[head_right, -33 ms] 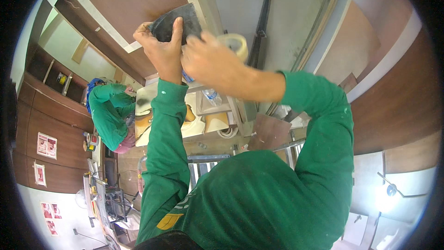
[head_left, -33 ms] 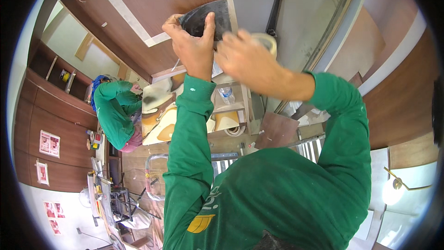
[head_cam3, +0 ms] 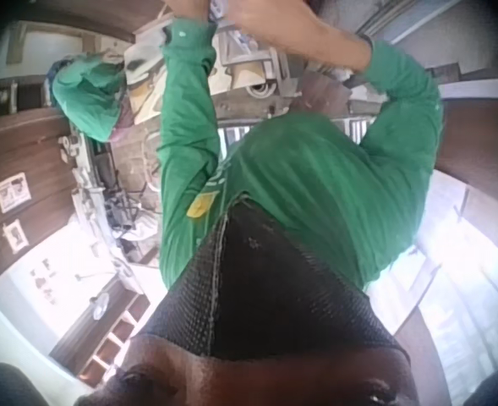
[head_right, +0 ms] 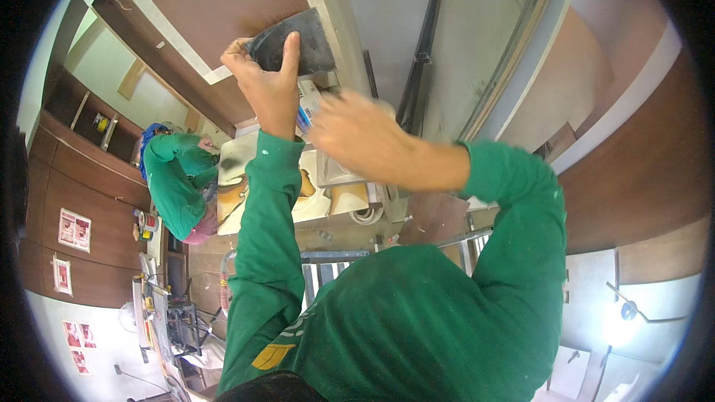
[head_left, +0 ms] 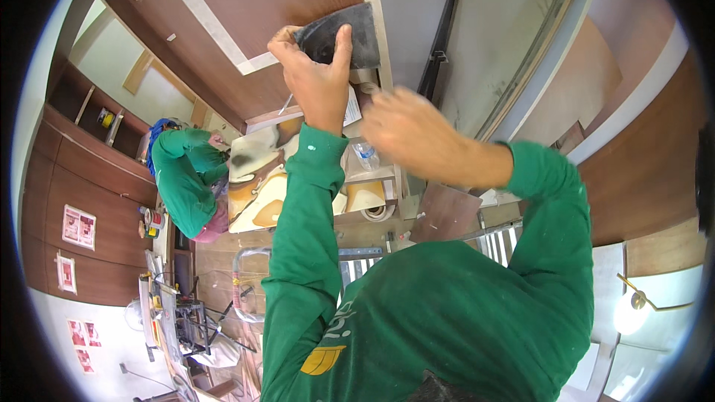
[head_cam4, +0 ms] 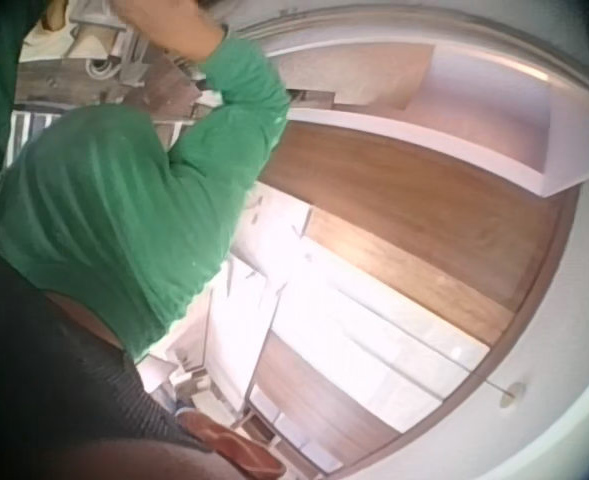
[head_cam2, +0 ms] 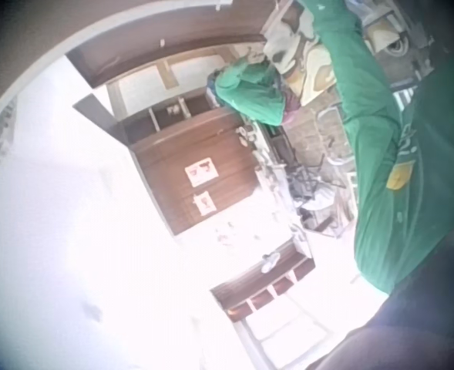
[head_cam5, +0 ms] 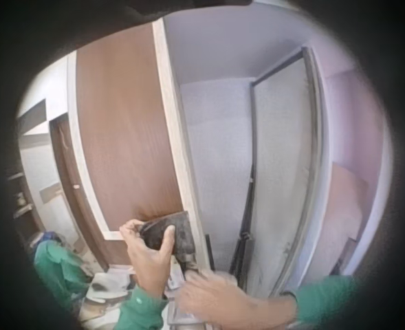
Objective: The person applies masking tape to the edges of a wooden cabinet, smooths it, and then uses a paintbrush to apply a brown finish along the taped edges. The person works on multiple sections of the cabinet, repeatedly applying tape and paint.
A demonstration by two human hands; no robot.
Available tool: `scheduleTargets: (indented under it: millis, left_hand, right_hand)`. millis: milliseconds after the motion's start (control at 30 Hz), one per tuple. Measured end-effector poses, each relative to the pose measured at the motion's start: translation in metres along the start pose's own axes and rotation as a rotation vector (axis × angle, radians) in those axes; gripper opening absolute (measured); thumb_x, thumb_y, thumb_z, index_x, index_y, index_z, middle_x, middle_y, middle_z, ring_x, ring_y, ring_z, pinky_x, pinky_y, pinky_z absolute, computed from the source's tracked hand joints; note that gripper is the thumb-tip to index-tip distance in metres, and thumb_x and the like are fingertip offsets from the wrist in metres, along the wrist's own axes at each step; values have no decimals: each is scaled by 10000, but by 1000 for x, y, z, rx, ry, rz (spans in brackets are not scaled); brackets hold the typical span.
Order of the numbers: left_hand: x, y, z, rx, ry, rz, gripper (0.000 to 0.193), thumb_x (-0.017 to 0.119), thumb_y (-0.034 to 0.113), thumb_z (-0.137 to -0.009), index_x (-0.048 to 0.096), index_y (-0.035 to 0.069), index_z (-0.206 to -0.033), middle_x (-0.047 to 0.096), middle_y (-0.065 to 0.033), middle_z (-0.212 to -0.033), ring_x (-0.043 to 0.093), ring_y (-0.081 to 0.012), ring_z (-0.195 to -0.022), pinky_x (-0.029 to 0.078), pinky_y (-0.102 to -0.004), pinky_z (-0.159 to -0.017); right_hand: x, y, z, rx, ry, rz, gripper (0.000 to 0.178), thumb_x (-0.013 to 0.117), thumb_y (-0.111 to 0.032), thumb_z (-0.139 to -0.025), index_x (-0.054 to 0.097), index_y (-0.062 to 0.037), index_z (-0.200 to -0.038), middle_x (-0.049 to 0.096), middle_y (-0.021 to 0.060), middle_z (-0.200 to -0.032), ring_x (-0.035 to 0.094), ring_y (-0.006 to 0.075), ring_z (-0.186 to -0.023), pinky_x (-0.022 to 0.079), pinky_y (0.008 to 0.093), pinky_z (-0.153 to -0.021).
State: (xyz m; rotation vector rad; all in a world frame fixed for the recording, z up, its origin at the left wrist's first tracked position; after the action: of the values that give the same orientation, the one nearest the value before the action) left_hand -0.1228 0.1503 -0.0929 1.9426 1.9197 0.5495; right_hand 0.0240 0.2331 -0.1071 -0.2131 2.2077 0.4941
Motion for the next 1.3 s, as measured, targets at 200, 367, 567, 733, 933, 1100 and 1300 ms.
scheduleTargets:
  millis: [200, 367, 567, 733, 933, 1100, 1300]
  left_hand:
    - [-42, -17, 35, 104, -286, -30, 651, 828, 146, -850, 439, -34, -1340, 516, -179, -1238, 595, -233, -1017, 519, -380, -885]
    - [-34, 11, 35, 208, -865, -312, 1216, 828, 124, -758, -5, -13, -1633, 640, -175, -810, 661, -352, -710, 562, -406, -724]
    - [-12, 9, 34, 360, -887, -525, 1221, 813, 104, -726, 9, -6, -1638, 641, -162, -770, 659, -314, -707, 535, -428, -657]
    - [-2, 17, 38, 574, -858, -419, 1225, 834, 105, -719, 34, -10, -1638, 628, -152, -759, 652, -313, -716, 533, -424, -666]
    - [-16, 5, 39, 405, -761, -522, 1256, 863, 134, -705, 39, 9, -1645, 633, -152, -744, 640, -330, -698, 534, -434, -680]
    - [-47, -12, 31, 319, -768, -617, 1257, 856, 117, -712, 35, 87, -1663, 648, -148, -758, 657, -338, -714, 546, -445, -696]
    - [-99, -33, 18, -24, -699, -606, 1213, 843, 97, -761, 41, 127, -1669, 692, -166, -853, 686, -370, -781, 542, -458, -704]
  right_hand:
    - [21, -45, 108, 494, -260, -1175, 175, 809, -223, -872, 748, -61, -893, 697, 45, -859, 630, 189, -884, 503, 346, -795]
    - [36, -60, 171, 809, -15, -1350, 133, 824, -150, -853, 747, -49, -894, 723, 64, -893, 659, 179, -862, 506, 327, -821]
    - [41, -45, 189, 872, 126, -1008, 141, 826, -122, -838, 724, -33, -877, 719, 54, -855, 635, 186, -833, 499, 345, -787]
    - [36, -29, 182, 857, 144, -1047, 123, 811, -88, -837, 709, -26, -863, 709, 69, -829, 611, 203, -824, 476, 349, -789]
    - [38, -28, 179, 796, 150, -1098, 105, 804, -77, -837, 716, -26, -864, 709, 73, -837, 602, 204, -824, 459, 344, -802]
    - [35, -23, 184, 806, 140, -1080, 105, 803, -75, -832, 714, -26, -859, 711, 62, -840, 598, 200, -828, 454, 339, -804]
    - [38, -16, 182, 838, 98, -1125, 131, 817, -92, -819, 708, -24, -846, 701, 65, -830, 600, 203, -822, 453, 338, -804]
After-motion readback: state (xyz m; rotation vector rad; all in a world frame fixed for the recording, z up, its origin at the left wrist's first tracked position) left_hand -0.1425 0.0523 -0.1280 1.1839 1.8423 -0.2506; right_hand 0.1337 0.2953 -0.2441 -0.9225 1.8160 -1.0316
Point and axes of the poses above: each hand's wrist, its own z-axis away from the middle knuckle, its own x-axis out of the palm, y = z × x, the point moved 1 cm from there along -z, towards the middle knuckle
